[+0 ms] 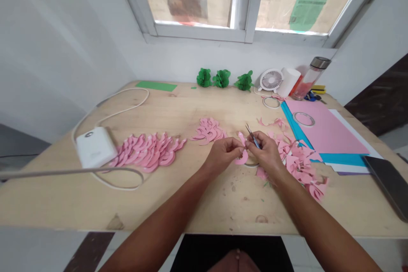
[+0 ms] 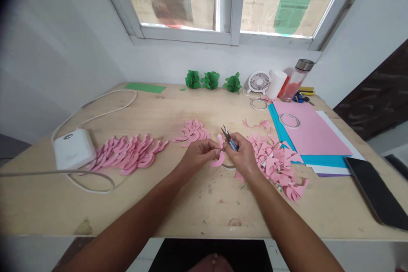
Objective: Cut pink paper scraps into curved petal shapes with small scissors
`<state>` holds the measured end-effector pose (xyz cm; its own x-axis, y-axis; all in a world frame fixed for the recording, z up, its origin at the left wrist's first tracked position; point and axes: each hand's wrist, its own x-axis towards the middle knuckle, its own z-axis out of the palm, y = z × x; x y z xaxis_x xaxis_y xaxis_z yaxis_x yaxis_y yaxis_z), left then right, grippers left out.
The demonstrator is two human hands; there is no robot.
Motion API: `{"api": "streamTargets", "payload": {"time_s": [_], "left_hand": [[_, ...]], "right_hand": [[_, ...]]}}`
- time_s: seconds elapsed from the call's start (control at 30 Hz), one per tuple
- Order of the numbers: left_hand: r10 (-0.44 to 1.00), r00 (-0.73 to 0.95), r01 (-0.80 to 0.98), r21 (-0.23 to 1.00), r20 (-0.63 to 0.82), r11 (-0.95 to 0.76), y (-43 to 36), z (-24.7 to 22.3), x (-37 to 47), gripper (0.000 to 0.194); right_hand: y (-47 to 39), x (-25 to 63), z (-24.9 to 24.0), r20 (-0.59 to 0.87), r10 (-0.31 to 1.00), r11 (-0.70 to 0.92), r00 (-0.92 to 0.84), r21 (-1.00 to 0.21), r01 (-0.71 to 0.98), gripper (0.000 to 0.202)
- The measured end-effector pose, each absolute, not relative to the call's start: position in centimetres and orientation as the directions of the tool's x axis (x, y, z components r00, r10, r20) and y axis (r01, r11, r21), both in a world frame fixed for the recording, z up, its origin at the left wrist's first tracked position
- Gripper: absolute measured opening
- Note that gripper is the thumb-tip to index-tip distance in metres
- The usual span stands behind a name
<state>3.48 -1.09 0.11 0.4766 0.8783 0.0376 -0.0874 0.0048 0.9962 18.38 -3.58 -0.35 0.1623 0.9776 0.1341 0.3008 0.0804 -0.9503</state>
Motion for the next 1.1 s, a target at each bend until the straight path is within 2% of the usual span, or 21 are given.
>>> {"api": "streamTargets", "payload": {"time_s": [1.1], "left_hand": [[0.867, 0.496, -0.086, 0.996, 0.042, 0.001, -1.05, 0.0, 3.47, 0.011]], "right_hand": [[-3.43, 18.47, -0.29, 0.14, 0.974, 0.074, 0.177, -0.939, 0.336, 0.014]]}}
